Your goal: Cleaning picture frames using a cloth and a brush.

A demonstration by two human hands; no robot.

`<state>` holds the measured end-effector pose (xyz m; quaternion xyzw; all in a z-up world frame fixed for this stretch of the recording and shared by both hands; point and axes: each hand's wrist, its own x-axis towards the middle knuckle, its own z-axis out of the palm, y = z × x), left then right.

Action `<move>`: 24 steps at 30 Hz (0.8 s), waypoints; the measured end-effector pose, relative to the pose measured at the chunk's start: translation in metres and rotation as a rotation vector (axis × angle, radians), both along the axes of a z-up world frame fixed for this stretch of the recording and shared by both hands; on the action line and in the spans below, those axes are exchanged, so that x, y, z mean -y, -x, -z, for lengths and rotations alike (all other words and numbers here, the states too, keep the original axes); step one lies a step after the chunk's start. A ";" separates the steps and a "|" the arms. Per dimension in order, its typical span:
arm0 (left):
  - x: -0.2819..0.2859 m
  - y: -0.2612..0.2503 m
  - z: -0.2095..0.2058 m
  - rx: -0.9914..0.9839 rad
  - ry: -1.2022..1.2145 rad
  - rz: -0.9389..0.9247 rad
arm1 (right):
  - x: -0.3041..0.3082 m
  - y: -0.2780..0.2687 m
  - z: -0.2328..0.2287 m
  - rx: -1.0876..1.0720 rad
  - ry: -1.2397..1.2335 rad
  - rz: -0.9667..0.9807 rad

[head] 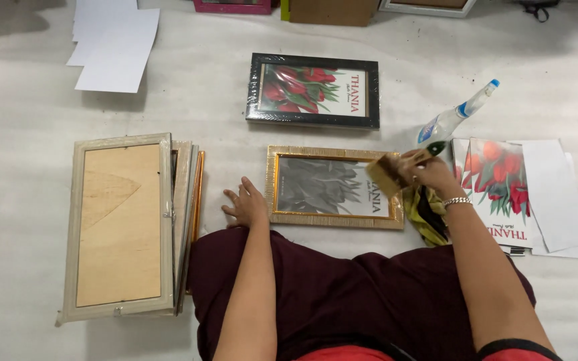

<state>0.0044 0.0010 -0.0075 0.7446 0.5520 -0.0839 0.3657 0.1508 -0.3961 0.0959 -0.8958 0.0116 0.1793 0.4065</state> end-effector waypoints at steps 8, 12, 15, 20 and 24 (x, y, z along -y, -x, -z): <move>0.002 0.001 -0.007 0.008 0.001 0.000 | -0.064 0.017 -0.034 0.013 0.107 -0.029; 0.003 0.002 -0.013 0.010 0.003 0.002 | -0.087 0.042 -0.018 -0.404 -0.199 -0.294; 0.003 0.001 -0.011 0.003 0.004 0.009 | -0.075 0.013 0.011 -0.283 -0.206 -0.265; 0.005 0.004 -0.015 0.043 0.003 -0.004 | -0.053 -0.048 0.036 0.195 0.124 -0.125; 0.004 0.001 -0.014 0.030 -0.013 -0.013 | -0.105 -0.014 -0.011 0.021 -0.243 -0.092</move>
